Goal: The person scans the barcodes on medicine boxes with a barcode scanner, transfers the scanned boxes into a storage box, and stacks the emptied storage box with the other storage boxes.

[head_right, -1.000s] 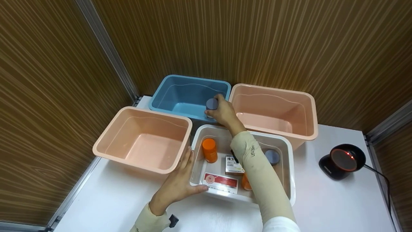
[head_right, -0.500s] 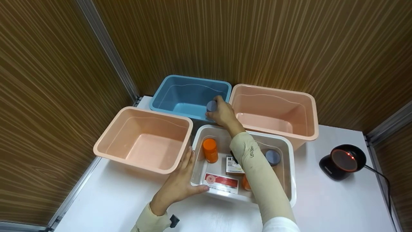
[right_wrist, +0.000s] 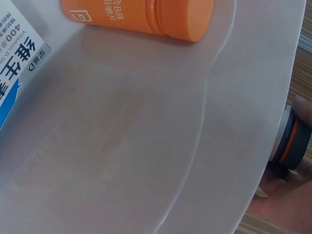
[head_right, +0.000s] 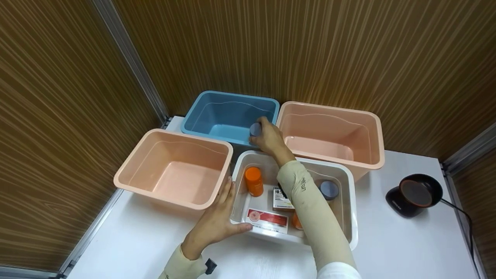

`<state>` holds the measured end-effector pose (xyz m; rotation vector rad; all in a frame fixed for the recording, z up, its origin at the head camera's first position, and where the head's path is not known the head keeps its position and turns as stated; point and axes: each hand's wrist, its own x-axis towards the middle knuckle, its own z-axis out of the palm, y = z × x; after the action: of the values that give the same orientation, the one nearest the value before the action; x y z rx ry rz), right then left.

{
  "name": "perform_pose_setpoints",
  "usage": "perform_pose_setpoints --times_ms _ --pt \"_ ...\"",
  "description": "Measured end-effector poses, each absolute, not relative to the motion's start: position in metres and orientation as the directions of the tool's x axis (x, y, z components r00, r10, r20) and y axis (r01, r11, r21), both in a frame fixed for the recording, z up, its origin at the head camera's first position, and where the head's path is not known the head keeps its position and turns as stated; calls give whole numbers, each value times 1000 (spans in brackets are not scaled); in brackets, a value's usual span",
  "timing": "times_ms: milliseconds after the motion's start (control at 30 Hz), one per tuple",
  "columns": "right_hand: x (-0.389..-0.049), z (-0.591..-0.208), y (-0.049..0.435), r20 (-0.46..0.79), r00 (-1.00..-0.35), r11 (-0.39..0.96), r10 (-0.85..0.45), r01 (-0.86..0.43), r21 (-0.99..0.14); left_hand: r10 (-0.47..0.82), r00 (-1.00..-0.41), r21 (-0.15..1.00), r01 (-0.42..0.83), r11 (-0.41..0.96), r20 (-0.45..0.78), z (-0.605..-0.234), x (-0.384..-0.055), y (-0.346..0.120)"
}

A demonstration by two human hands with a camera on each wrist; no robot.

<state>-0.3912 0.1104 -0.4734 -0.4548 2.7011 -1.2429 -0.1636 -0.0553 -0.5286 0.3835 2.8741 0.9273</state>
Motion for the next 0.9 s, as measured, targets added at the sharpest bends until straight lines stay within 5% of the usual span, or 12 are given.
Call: perform_pose_setpoints --times_ms 900 --pt "-372 -467 124 96 -943 570 -320 -272 -776 274 -962 600 208 772 -19 -527 -162 -56"
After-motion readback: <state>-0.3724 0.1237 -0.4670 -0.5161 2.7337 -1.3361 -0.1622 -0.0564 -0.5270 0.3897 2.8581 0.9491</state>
